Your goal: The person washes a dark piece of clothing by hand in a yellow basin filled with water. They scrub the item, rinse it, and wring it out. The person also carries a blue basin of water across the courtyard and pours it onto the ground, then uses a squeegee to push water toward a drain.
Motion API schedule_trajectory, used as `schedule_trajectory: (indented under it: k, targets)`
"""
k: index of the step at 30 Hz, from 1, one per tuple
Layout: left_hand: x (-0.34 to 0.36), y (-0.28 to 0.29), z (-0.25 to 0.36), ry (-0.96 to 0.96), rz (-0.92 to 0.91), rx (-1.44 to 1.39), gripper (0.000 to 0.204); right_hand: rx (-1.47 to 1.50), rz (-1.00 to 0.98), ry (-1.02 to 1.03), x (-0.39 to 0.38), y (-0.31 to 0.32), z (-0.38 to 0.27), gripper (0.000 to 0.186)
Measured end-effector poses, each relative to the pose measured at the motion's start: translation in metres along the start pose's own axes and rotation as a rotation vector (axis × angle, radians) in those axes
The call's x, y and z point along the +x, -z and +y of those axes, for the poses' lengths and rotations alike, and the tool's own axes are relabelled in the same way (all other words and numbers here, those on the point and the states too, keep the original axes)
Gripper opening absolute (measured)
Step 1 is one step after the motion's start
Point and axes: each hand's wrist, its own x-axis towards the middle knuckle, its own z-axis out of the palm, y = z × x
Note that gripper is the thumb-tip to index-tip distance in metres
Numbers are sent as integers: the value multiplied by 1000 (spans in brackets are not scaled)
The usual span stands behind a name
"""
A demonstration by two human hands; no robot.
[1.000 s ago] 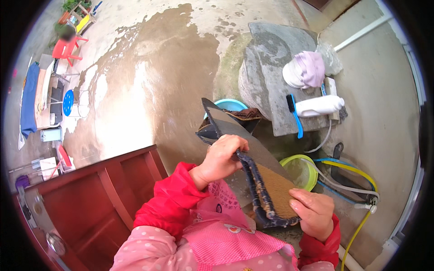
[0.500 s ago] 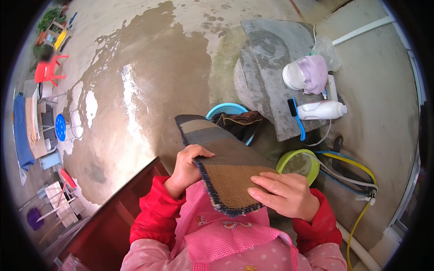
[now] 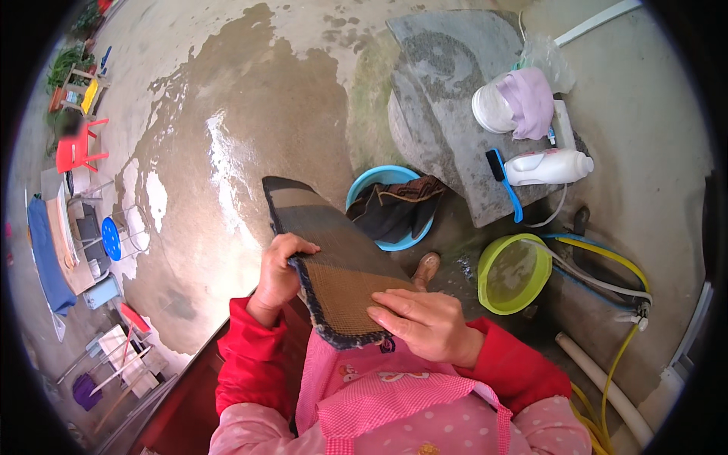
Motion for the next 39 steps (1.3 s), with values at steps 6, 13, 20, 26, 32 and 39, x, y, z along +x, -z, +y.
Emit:
schedule_trajectory:
  k: [6, 13, 20, 26, 32, 39]
  targets:
    - [25, 19, -14, -17, -16, 19, 22, 48, 27, -63, 5, -31, 8, 31]
    - [90, 48, -36, -152, -114, 177, 20, 258, 235, -96, 30, -81, 39, 42]
    - [138, 47, -118, -339, 0, 520, 37, 387, 373, -294, 40, -164, 106, 41]
    - [78, -20, -195, 468, 437, -2, 53, 422, 438, -747, 53, -286, 237, 36]
    - [9, -91, -244, 721, 243, -137, 71, 277, 310, -935, 63, -347, 320, 41]
    - [67, -117, -300, 600, 465, -517, 80, 445, 201, -526, 119, -379, 322, 48]
